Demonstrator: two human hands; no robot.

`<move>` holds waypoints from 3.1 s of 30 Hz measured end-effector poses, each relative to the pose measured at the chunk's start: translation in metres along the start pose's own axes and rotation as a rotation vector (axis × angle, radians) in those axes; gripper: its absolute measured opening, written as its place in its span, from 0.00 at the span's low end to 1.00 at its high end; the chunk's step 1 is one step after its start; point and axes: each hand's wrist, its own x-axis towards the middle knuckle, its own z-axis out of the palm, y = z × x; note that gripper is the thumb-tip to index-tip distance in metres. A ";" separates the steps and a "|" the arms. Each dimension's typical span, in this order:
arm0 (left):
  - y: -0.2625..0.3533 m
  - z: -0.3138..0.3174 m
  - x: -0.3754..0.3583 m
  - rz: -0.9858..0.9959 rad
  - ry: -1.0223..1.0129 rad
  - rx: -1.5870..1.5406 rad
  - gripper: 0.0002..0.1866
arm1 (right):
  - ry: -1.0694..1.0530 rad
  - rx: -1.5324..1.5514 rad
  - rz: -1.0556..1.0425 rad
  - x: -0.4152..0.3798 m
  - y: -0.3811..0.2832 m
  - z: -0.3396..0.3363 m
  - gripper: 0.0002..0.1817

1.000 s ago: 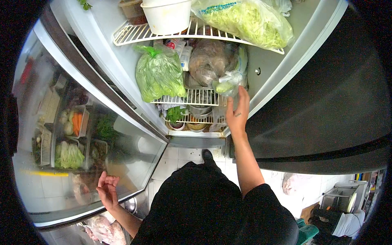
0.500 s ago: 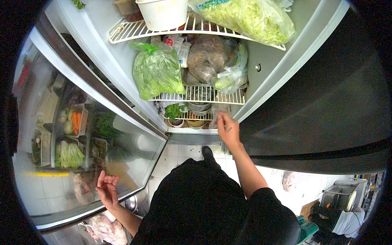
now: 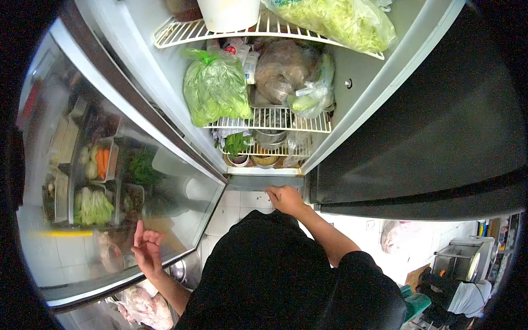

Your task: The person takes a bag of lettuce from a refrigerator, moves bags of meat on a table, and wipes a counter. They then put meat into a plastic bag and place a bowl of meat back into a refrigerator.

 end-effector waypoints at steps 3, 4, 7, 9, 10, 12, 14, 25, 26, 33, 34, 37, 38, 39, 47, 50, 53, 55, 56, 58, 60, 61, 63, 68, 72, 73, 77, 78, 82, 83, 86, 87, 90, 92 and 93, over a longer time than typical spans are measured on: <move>-0.005 0.018 -0.002 -0.094 -0.004 -0.069 0.55 | -0.043 -0.051 0.015 -0.010 0.000 0.011 0.13; -0.008 0.027 -0.004 -0.140 -0.003 -0.051 0.56 | -0.058 -0.074 0.021 -0.013 0.000 0.016 0.13; -0.025 0.045 -0.015 -0.306 -0.021 -0.004 0.61 | -0.053 -0.053 0.014 -0.028 -0.007 0.025 0.13; -0.052 0.039 -0.032 -0.405 -0.013 0.010 0.53 | -0.086 -0.075 0.044 -0.040 -0.016 0.032 0.13; -0.071 0.027 -0.045 -0.454 0.003 -0.005 0.51 | -0.104 -0.085 0.057 -0.047 -0.019 0.036 0.13; -0.107 -0.004 -0.076 -0.626 0.142 0.042 0.46 | -0.183 -0.084 0.065 -0.062 -0.013 0.053 0.14; -0.137 -0.039 -0.116 -0.762 0.373 0.096 0.42 | -0.277 -0.082 0.072 -0.075 -0.012 0.061 0.15; -0.105 -0.103 -0.253 -0.079 1.039 0.590 0.50 | -0.615 -0.227 0.022 -0.091 0.010 0.025 0.21; -0.090 -0.090 -0.243 0.059 0.989 0.694 0.51 | -0.620 -0.232 0.036 -0.088 0.010 0.014 0.21; -0.054 -0.056 -0.198 0.099 0.875 0.965 0.52 | -0.517 -0.311 -0.094 -0.111 0.046 -0.023 0.23; -0.053 -0.060 -0.199 0.110 0.869 0.963 0.53 | -0.538 -0.316 -0.105 -0.116 0.047 -0.024 0.23; -0.021 -0.023 -0.193 -0.073 0.902 0.808 0.53 | -0.661 -0.342 -0.169 -0.140 0.050 -0.012 0.25; -0.013 -0.024 -0.194 -0.102 0.907 0.802 0.53 | -0.735 -0.357 -0.200 -0.148 0.044 -0.008 0.26; -0.012 -0.031 -0.195 -0.071 0.905 0.854 0.54 | -0.779 -0.368 -0.251 -0.157 0.044 0.001 0.26; -0.027 -0.022 -0.221 0.104 0.826 0.834 0.52 | -0.930 -0.412 -0.488 -0.199 0.033 0.051 0.22; -0.038 -0.019 -0.234 0.075 0.829 0.896 0.48 | -0.910 -0.380 -0.498 -0.204 0.006 0.049 0.22; -0.043 -0.002 -0.246 0.248 0.740 0.941 0.45 | -0.895 -0.426 -0.494 -0.213 -0.021 0.068 0.23; -0.068 -0.012 -0.258 0.311 0.664 0.926 0.44 | -0.919 -0.443 -0.519 -0.221 -0.033 0.095 0.25; -0.056 0.005 -0.269 0.205 0.607 0.882 0.44 | -0.930 -0.450 -0.536 -0.223 -0.041 0.113 0.25; -0.046 0.029 -0.295 0.113 0.501 0.861 0.44 | -0.837 -0.294 -0.604 -0.233 -0.060 0.148 0.26; -0.041 0.045 -0.319 0.096 0.355 0.802 0.41 | -0.813 -0.186 -0.554 -0.245 -0.081 0.179 0.30; -0.039 0.049 -0.332 0.067 0.257 0.715 0.39 | -0.787 -0.149 -0.492 -0.249 -0.089 0.195 0.33; -0.052 0.038 -0.364 -0.070 0.047 0.705 0.34 | -0.691 -0.101 -0.378 -0.254 -0.097 0.218 0.37; -0.056 -0.088 -0.422 -0.033 0.322 1.175 0.30 | -0.446 0.100 -0.327 -0.255 -0.014 0.235 0.34; 0.015 -0.219 -0.415 -0.075 0.826 1.530 0.32 | -0.272 0.513 0.228 -0.293 0.018 0.184 0.28; 0.030 -0.243 -0.407 -0.019 0.885 1.627 0.33 | -0.237 0.536 0.286 -0.292 0.024 0.173 0.28; 0.058 -0.297 -0.372 -0.192 1.023 1.854 0.32 | -0.073 0.553 0.489 -0.268 0.038 0.132 0.30; 0.052 -0.308 -0.363 -0.203 1.039 1.875 0.32 | -0.019 0.547 0.542 -0.260 0.041 0.122 0.31; 0.052 -0.308 -0.343 -0.377 1.150 1.943 0.31 | 0.099 0.557 0.616 -0.231 0.092 0.094 0.39; 0.054 -0.312 -0.340 -0.412 1.182 1.912 0.31 | 0.084 0.565 0.627 -0.225 0.100 0.084 0.38; 0.080 -0.297 -0.346 -0.497 1.097 1.841 0.32 | 0.044 0.470 0.672 -0.200 0.128 0.061 0.36; 0.078 -0.299 -0.349 -0.455 1.116 1.846 0.30 | 0.035 0.450 0.720 -0.190 0.138 0.058 0.35; 0.070 -0.302 -0.345 -0.391 1.188 1.843 0.27 | 0.147 0.521 0.764 -0.169 0.155 0.063 0.32; 0.069 -0.301 -0.341 -0.414 1.209 1.846 0.27 | 0.249 0.561 0.793 -0.153 0.173 0.069 0.28; 0.069 -0.300 -0.339 -0.426 1.223 1.846 0.27 | 0.313 0.571 0.810 -0.150 0.168 0.072 0.26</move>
